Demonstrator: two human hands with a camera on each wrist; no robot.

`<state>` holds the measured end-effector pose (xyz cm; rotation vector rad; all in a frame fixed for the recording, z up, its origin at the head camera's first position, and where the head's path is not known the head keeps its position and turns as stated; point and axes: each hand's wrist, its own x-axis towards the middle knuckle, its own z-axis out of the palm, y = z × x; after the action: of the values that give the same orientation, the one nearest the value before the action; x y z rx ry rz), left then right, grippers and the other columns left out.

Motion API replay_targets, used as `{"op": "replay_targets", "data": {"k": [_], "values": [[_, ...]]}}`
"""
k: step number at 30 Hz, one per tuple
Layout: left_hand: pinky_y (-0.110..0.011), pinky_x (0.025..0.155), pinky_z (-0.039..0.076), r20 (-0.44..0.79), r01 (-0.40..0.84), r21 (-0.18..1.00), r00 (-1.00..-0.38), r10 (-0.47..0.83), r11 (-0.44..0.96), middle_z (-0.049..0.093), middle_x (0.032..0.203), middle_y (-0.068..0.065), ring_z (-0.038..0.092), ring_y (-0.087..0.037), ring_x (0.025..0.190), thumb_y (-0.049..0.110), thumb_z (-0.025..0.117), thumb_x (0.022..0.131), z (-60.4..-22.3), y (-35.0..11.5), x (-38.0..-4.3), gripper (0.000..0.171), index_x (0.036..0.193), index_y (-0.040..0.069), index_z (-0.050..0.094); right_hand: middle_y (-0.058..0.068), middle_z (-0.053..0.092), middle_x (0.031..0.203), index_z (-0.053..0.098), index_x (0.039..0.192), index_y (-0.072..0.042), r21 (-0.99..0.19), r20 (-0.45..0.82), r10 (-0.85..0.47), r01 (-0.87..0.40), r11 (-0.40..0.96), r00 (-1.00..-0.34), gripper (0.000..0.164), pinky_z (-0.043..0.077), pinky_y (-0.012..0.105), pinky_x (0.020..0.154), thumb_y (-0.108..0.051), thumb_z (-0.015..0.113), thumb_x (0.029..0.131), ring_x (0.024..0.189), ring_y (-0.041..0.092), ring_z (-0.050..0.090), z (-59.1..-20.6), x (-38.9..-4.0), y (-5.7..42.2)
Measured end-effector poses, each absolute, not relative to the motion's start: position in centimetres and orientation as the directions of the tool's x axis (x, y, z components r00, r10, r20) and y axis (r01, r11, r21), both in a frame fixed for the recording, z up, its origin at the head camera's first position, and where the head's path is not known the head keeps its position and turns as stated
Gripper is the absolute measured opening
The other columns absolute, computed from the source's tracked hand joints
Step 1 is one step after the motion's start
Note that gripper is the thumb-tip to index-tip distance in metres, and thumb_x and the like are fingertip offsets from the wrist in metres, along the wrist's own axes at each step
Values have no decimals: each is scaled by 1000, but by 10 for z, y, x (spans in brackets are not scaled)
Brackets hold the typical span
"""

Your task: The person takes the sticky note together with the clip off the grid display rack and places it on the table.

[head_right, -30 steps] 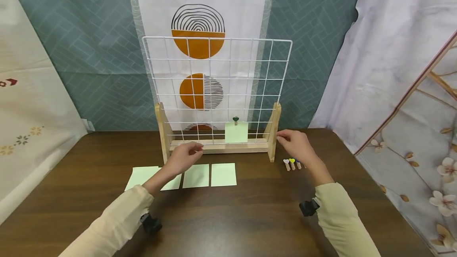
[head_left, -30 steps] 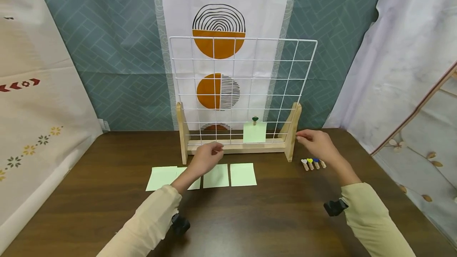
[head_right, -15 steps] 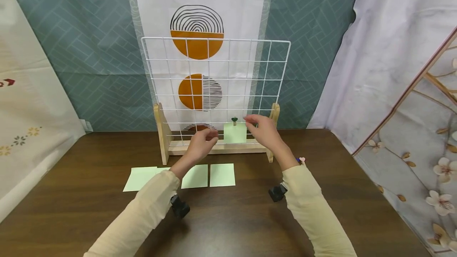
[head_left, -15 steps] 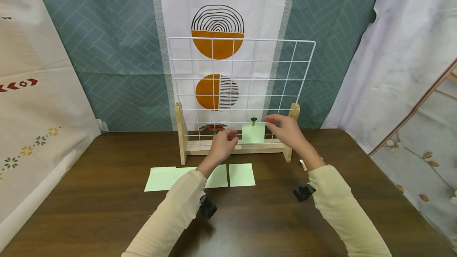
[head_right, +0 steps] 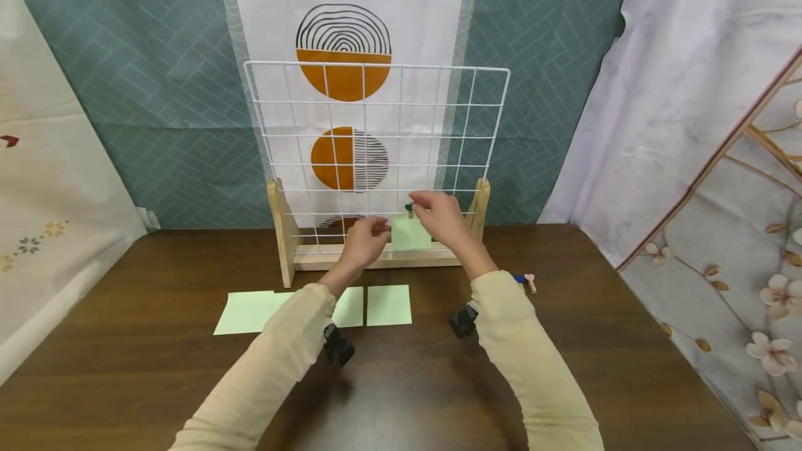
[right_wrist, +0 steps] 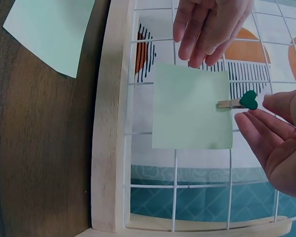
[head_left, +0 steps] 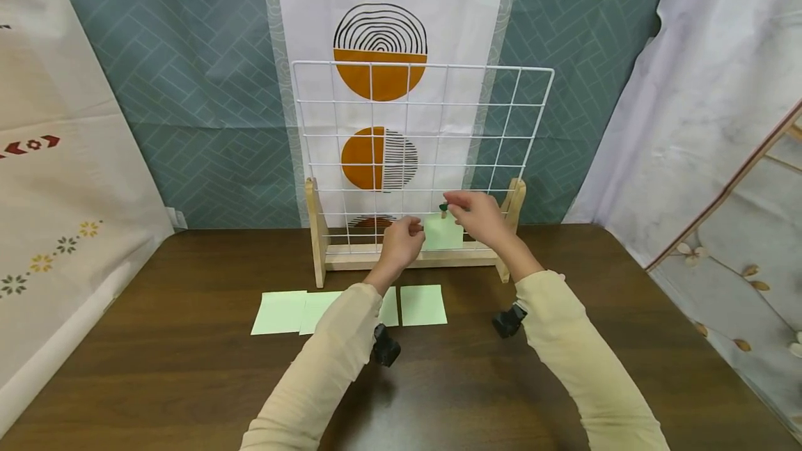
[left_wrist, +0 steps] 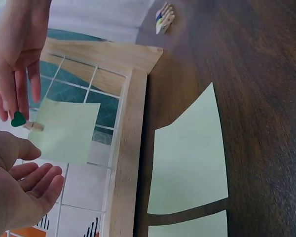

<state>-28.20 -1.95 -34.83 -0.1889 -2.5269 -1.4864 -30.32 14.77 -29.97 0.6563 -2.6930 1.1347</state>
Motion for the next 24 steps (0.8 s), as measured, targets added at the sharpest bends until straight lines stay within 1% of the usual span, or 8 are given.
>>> {"op": "replay_targets", "data": {"k": [4, 7, 10, 16, 24], "values": [[-38, 85, 51, 216, 192, 861, -976, 3, 471, 67, 110, -17, 62, -30, 104, 1, 55, 92, -348, -18, -284, 31, 121, -7, 60, 19, 60, 127, 57, 130, 3, -664, 271, -324, -420, 619, -906, 34, 55, 35, 78, -12, 54, 100, 108, 30, 63, -299, -307, 146], [-37, 85, 51, 210, 184, 867, -978, -4, 462, 66, 110, -18, 62, -30, 105, 1, 54, 92, -348, -17, -285, 30, 120, -7, 60, 19, 60, 126, 58, 129, 4, -668, 264, -322, -413, 619, -909, 34, 55, 35, 78, -12, 53, 100, 109, 30, 62, -299, -310, 144], [-37, 84, 52, 214, 182, 871, -977, -19, 457, 66, 108, -19, 62, -30, 103, -1, 55, 90, -348, -15, -285, 29, 117, -8, 62, 20, 61, 124, 58, 128, 5, -663, 262, -324, -413, 624, -909, 33, 55, 35, 78, -11, 53, 100, 107, 31, 63, -300, -311, 143], [-34, 76, 53, 216, 169, 866, -975, -48, 470, 67, 100, -18, 64, -30, 95, -2, 55, 89, -349, -9, -288, 24, 110, -8, 64, 20, 62, 123, 58, 128, 5, -627, 251, -324, -408, 663, -912, 31, 56, 35, 75, -4, 51, 100, 99, 31, 65, -301, -312, 142], [-30, 67, 52, 166, 102, 903, -979, -119, 416, 68, 94, -16, 65, -26, 85, 0, 56, 90, -351, -7, -292, 18, 104, -6, 66, 21, 64, 118, 60, 125, 7, -590, 272, -346, -440, 677, -898, 30, 56, 36, 75, -6, 55, 98, 90, 31, 68, -302, -314, 140]]}}
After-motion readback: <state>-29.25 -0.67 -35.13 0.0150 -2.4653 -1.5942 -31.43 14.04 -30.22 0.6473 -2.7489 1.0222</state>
